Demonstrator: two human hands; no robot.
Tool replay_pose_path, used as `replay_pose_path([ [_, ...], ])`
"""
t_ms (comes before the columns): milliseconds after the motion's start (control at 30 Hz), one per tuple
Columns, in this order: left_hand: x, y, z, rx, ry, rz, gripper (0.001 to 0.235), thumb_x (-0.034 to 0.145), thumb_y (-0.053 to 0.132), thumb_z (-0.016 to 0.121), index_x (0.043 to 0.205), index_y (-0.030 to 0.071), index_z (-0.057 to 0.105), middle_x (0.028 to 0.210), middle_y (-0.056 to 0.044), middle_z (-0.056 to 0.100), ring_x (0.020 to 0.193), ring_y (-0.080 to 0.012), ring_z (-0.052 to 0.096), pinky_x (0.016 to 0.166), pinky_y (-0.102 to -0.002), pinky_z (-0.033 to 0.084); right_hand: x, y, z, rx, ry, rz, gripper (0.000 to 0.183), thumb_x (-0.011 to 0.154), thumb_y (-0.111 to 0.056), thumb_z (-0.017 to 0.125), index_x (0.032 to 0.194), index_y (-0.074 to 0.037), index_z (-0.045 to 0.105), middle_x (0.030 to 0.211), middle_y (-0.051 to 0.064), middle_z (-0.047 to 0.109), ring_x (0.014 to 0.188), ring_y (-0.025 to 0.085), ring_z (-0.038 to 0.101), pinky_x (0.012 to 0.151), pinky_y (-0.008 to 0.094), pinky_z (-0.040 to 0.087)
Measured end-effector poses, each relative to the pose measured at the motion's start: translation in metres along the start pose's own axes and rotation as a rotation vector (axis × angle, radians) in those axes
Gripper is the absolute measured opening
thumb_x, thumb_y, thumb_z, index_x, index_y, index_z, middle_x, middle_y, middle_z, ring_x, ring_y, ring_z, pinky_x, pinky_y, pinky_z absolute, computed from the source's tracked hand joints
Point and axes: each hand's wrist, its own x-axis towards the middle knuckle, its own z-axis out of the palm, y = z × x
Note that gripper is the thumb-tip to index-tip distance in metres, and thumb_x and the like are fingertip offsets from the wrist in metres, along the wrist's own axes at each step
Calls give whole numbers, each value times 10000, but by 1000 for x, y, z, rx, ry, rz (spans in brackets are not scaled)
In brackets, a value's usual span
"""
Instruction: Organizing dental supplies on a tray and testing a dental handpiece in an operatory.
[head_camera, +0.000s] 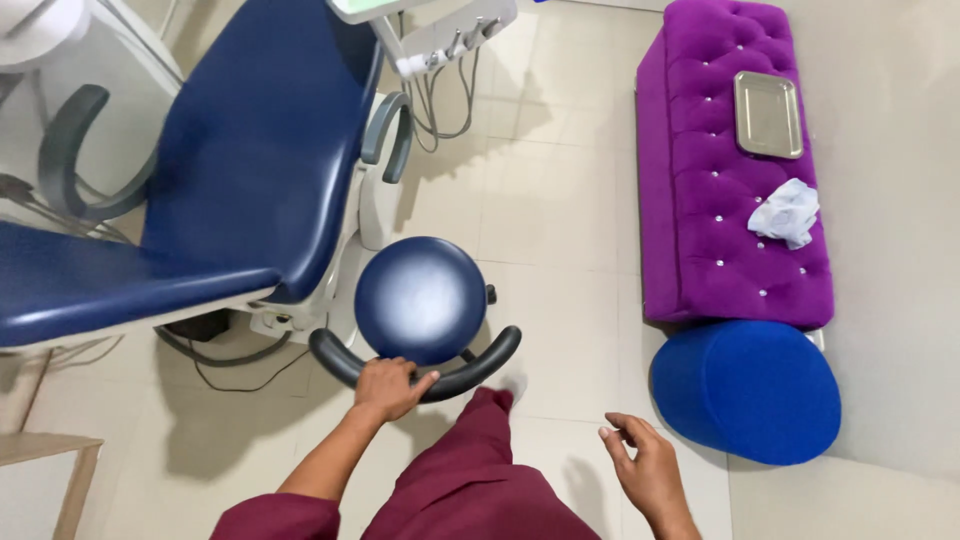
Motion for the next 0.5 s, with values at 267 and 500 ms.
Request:
replay_pose_path([
  [267, 37, 11, -15, -69, -133, -231, 633, 873, 675, 537, 1132, 138, 751, 1179, -85, 703, 1140, -292, 646, 1013, -429, 492, 146, 24, -37, -90, -205, -70, 331, 867, -295, 738, 1114, -74, 747, 1004, 100, 778, 880, 227, 760, 755, 350, 587],
  [500, 100, -10, -3, -84, -393, -443, 498, 881, 555, 622, 1206, 192, 725, 1265, -54, 699, 1217, -260, 642, 1075, -400, 485, 315, 12, -99, -156, -293, -249, 321, 847, -253, 758, 1103, -61, 738, 1002, 143, 752, 893, 291, 740, 770, 381, 581],
])
